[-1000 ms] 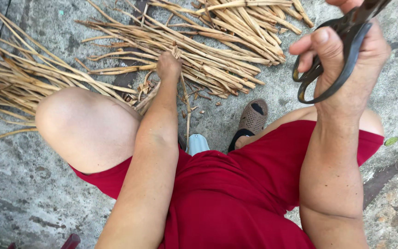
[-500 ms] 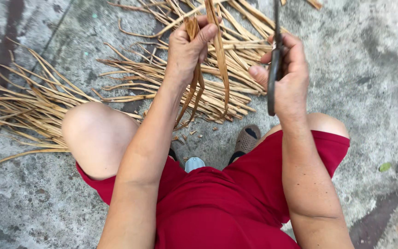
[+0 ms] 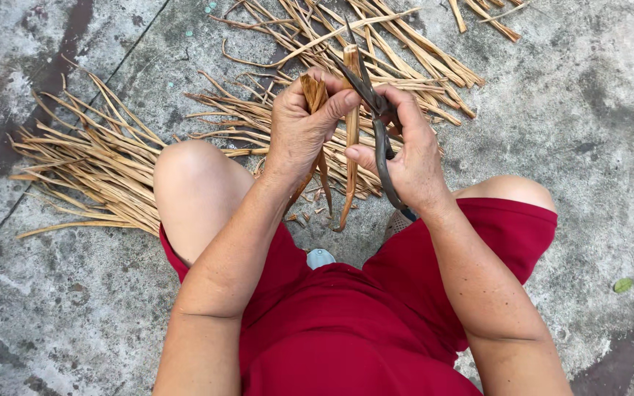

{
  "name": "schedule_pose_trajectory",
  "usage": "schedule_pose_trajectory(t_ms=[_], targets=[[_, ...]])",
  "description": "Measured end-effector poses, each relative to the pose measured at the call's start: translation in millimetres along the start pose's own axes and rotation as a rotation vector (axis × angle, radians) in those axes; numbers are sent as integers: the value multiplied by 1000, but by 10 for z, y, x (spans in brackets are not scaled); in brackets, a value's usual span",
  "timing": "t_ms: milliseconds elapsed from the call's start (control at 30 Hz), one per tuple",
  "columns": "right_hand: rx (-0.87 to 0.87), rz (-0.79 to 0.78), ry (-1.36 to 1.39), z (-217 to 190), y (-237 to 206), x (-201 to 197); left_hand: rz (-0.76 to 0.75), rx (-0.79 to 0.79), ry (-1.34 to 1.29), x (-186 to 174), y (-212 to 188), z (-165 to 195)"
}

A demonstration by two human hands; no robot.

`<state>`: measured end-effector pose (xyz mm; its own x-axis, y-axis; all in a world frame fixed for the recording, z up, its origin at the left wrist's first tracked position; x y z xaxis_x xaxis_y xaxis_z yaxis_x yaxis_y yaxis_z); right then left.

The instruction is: The person sits on a concrete floor and uses shears to cut dried plant stems into shorter pieces. They repeatedly pick up stems, align them, and cut them, dropping the pieces onto a growing pile on the floor.

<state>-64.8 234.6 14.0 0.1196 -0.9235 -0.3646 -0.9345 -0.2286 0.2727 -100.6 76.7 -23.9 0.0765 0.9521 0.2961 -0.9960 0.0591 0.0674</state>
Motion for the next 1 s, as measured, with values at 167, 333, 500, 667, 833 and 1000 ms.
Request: schedule_pose_trajectory(t_ms=[167,333,500,667,833,1000], targets=[[8,-26,106,-40,-29,58,-23,36,51,-14,-20,25],[29,-20,122,-34,-40,101,-22,51,68,-60,-11,3],[-61,63,-85,-119,-21,56,-19,67,106,-80,5,14],[42,76,1,8,-20,76,-11,60,106,-101,20,9],[115,106,-6,174,18,70,-30,29,100,-103,59,-64],[164,195,306,384,129,-166,17,9,179,-248,191,-197]])
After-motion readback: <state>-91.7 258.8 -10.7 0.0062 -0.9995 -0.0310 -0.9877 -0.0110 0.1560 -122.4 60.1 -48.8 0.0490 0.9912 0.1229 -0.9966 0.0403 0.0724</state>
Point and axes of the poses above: each hand's wrist, its own y-axis towards the middle knuckle, its own x-axis out of the palm, z = x × y, the point moved 9 cm from there along y, towards the middle knuckle, and after that the axes turned 9 degrees about y, right-handed, at the moved point
